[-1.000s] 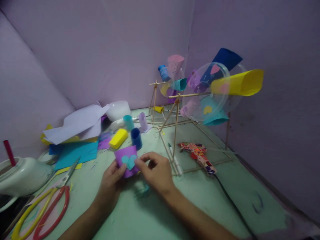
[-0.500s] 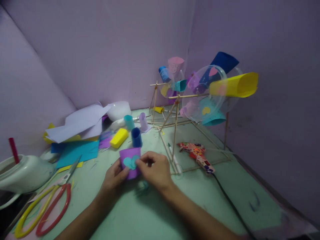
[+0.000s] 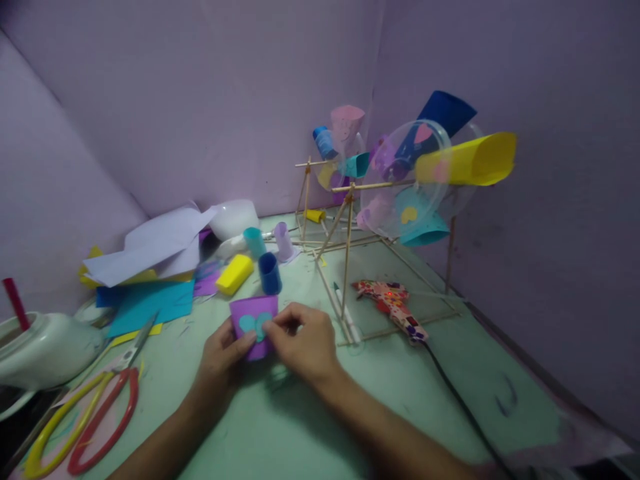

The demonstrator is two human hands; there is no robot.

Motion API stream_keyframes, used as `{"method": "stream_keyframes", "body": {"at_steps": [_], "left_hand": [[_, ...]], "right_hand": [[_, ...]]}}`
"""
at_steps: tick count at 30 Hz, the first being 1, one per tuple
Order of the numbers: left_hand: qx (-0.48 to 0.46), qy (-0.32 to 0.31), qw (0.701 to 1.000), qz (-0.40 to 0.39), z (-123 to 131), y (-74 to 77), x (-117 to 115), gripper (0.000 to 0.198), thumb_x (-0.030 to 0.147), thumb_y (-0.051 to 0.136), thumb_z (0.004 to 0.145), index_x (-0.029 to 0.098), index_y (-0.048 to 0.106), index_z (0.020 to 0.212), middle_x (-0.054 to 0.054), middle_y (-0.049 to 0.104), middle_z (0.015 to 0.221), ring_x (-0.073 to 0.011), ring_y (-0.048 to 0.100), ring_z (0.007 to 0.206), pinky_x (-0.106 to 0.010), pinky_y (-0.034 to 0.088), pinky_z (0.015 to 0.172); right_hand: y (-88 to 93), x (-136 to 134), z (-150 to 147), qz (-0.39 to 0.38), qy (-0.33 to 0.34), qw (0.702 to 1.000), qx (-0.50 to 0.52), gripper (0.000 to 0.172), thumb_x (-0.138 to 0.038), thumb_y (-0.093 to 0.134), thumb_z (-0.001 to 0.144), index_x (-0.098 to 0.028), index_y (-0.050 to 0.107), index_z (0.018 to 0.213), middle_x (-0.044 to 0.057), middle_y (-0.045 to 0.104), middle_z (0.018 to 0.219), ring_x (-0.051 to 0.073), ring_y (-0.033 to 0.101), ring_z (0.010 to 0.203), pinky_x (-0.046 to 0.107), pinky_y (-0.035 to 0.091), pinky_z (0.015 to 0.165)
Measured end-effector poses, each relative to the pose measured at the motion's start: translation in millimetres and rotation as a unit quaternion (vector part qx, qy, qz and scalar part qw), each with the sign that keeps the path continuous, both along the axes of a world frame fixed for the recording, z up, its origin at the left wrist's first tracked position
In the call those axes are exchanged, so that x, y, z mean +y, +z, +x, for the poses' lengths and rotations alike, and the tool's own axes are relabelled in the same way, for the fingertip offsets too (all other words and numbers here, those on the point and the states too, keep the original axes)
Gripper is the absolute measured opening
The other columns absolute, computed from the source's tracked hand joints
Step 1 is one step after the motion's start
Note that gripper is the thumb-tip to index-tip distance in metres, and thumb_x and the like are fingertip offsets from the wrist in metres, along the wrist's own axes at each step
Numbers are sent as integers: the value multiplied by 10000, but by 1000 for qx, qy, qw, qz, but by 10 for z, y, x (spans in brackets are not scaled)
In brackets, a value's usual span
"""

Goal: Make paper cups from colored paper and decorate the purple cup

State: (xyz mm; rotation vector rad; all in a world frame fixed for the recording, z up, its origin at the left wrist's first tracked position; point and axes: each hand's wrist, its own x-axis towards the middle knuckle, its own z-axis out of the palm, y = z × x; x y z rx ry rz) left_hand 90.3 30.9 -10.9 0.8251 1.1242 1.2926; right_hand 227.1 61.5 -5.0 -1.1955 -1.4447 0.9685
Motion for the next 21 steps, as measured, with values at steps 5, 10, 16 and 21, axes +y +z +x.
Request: {"method": "stream_keyframes", "body": {"at_steps": [5, 10, 16, 21], "left_hand": [[-30, -6, 1000, -2, -3, 24, -4, 529, 336, 771, 628, 144, 618, 1096, -94, 727, 942, -276, 663, 910, -338, 515, 777], [-44, -7, 999, -5, -6, 26, -7, 515, 327, 775, 618, 144, 632, 1078, -95, 723, 957, -277, 659, 926, -350, 504, 821], [-44, -29, 999, -11, -10, 3, -15, 526, 338, 773, 637, 147, 627, 1104, -99, 720, 974, -283, 668, 901, -366, 511, 812], [-52, -38, 998, 12, -43, -61, 4, 475, 366, 744, 695, 149, 618, 1098, -98, 717, 995, -271, 654, 954, -346, 495, 841]], "right_hand": [[-24, 64, 21, -131, 88, 977, 145, 403, -350, 726, 581, -154, 628, 920, 36, 653, 759, 160, 580, 632, 285, 496, 573], [-38, 84, 48, -118, 151, 973, 130, 378, -373, 726, 611, -123, 680, 891, 93, 700, 849, 227, 631, 806, 354, 509, 740], [-49, 69, 43, -121, 122, 978, 121, 390, -359, 720, 611, -95, 694, 897, 108, 695, 847, 216, 613, 765, 344, 507, 694], [-45, 64, 39, -119, 118, 979, 116, 386, -345, 718, 604, -90, 697, 893, 109, 699, 833, 213, 613, 747, 342, 508, 686]]}}
